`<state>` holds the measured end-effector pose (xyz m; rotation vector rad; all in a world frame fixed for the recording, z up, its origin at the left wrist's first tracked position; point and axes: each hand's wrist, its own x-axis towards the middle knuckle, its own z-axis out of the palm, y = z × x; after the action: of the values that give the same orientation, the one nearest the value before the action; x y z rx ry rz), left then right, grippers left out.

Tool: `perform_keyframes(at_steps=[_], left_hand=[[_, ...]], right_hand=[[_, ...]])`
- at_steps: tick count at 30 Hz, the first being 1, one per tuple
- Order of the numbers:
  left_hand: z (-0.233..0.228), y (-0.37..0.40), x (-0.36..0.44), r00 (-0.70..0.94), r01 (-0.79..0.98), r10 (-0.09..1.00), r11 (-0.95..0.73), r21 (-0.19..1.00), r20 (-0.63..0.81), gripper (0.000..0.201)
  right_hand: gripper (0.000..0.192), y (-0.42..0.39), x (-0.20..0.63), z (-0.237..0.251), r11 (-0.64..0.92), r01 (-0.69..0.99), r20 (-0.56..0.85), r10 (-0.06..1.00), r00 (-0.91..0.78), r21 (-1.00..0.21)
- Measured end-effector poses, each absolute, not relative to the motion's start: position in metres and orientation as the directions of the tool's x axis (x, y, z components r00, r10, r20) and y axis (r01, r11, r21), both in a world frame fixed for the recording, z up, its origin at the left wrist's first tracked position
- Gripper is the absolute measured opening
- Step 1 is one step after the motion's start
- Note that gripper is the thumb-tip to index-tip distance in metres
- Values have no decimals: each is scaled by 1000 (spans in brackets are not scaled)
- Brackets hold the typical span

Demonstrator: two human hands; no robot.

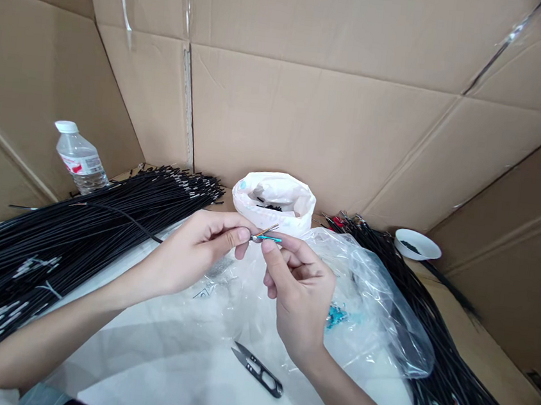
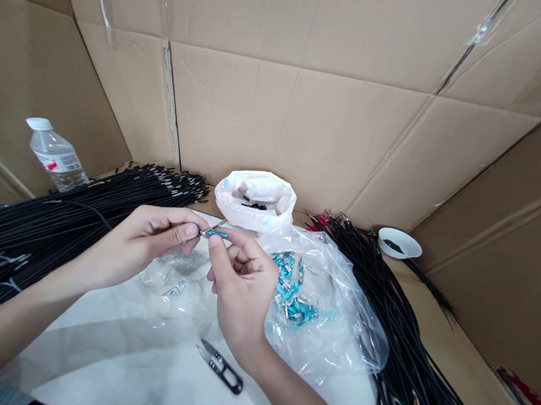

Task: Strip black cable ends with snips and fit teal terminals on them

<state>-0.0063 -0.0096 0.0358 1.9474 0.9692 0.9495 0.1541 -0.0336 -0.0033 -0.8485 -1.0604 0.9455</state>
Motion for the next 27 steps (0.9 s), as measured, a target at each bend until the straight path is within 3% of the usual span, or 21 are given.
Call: perform_keyframes(at_steps=[6,13,21,27], left_hand=[[34,-14,-4,371,374,851,-502,779,371,32],[33,-19,-1,380,411,828,-550,727,412,29],[39,-18,-3,377,363,846,-508,781,376,34],[42,-14,-9,498,255,831,-413,874,248,35]], right_hand=[[26,-33,154,-7,333,-234,287,935,208,-914],[19,-33,156,-4,435,-163,387,885,259,-885],[14,-33,158,-4,468,-108,438,871,221,-877],[15,-22,169,0,362,-165,363,931,28,-917]])
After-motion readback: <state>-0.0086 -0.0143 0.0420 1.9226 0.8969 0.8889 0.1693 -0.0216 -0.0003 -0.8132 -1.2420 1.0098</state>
